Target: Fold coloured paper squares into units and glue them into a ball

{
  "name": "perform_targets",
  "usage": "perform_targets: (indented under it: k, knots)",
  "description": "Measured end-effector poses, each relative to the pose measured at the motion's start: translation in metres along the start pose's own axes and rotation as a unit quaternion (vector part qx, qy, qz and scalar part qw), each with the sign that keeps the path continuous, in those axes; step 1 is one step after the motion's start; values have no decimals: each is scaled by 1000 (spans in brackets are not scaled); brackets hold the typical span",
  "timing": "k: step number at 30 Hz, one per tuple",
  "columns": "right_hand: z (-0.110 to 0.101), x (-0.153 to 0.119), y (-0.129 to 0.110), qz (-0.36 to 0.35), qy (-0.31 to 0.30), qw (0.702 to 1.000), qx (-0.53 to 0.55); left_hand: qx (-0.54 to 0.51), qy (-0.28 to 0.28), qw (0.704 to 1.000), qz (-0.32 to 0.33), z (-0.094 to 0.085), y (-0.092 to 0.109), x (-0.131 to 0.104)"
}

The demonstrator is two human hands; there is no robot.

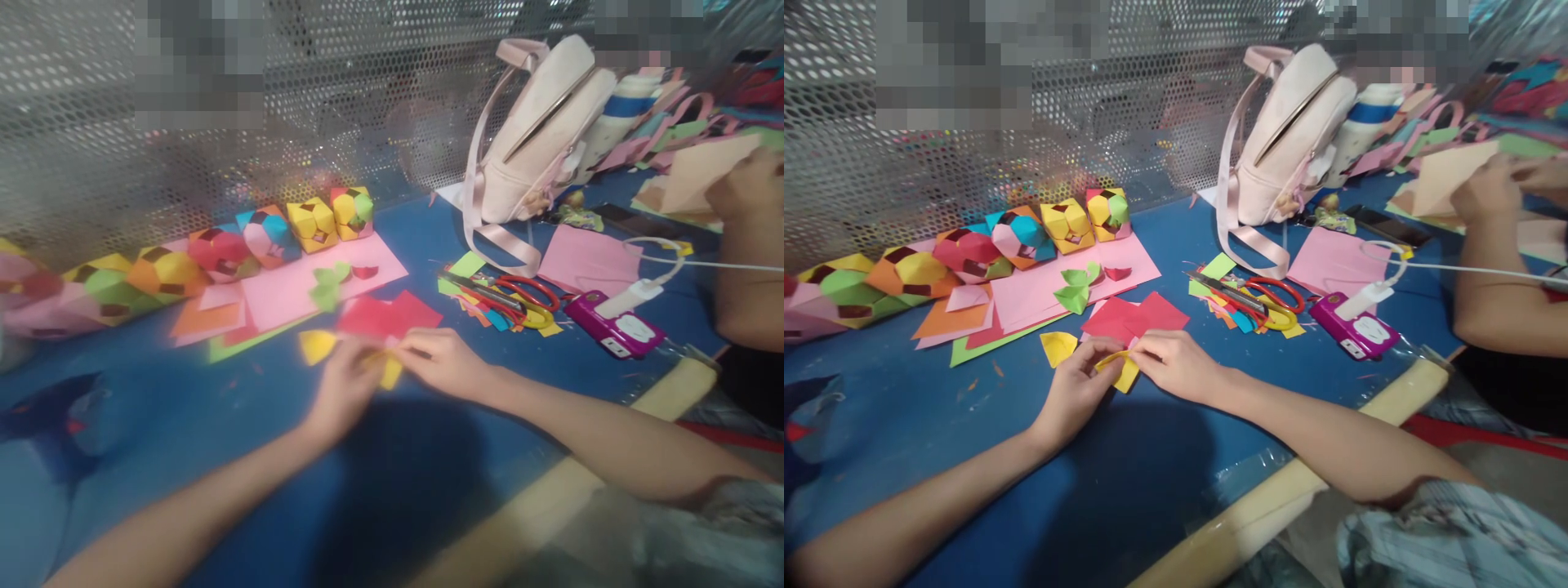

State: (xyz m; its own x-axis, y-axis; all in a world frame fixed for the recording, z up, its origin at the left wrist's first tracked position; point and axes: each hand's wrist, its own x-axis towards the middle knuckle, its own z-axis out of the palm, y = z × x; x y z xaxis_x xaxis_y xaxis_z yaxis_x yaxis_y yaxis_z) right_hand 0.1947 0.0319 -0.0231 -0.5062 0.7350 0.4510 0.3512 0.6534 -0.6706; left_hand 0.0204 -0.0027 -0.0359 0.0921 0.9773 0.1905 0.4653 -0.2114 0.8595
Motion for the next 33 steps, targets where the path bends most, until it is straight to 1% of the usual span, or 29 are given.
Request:
perform_targets:
  k: [2, 3, 5, 7, 9, 10, 11, 13, 14, 15, 17, 19, 21, 23, 25, 29, 31, 33]
  knots:
    - [-4, 1, 0, 33, 7, 999, 11, 30, 13, 998, 52, -7, 10, -1]
    - [-6, 2, 1, 53, 10, 998, 15, 53, 17, 995, 85, -13, 17, 0]
    - [-9, 3, 2, 89, 14, 996, 18, 126, 39, 979, 154, -32, 28, 5]
    - [-11, 3, 4, 104, 14, 994, 20, 203, 51, 961, 181, -56, 35, 14]
    - [-11, 2, 5, 103, 12, 994, 22, 260, 20, 950, 174, -78, 35, 27]
    - [-11, 2, 6, 101, 12, 995, 24, 274, -14, 948, 158, -87, 32, 33]
    - [-10, 2, 6, 98, 12, 995, 26, 279, -50, 949, 135, -93, 27, 38]
    - [-9, 2, 7, 97, 11, 995, 28, 274, -123, 952, 65, -101, 16, 46]
    - [-9, 1, 7, 97, 9, 995, 29, 264, -152, 952, 39, -102, 10, 48]
    - [-9, 1, 7, 97, 6, 995, 30, 252, -169, 953, 23, -102, 4, 49]
    - [-9, 1, 8, 97, 3, 995, 31, 230, -187, 955, 8, -99, -5, 50]
    - [-9, 1, 8, 97, 1, 995, 33, 212, -192, 958, -11, -96, -9, 49]
    - [-10, 2, 9, 98, 2, 995, 34, 203, -184, 961, -30, -93, -9, 49]
    - [-11, 2, 9, 104, 3, 994, 36, 204, -161, 965, -41, -90, -7, 49]
    - [-10, 2, 8, 119, 4, 992, 48, 184, -122, 974, -53, -87, -3, 48]
    - [-8, 4, 5, 153, 11, 984, 89, 58, -29, 995, -82, -71, 3, 40]
    - [-7, 4, 4, 161, 13, 981, 105, 14, -4, 996, -83, -60, 4, 34]
    - [-6, 5, 3, 163, 15, 980, 114, -6, 19, 997, -79, -52, 2, 29]
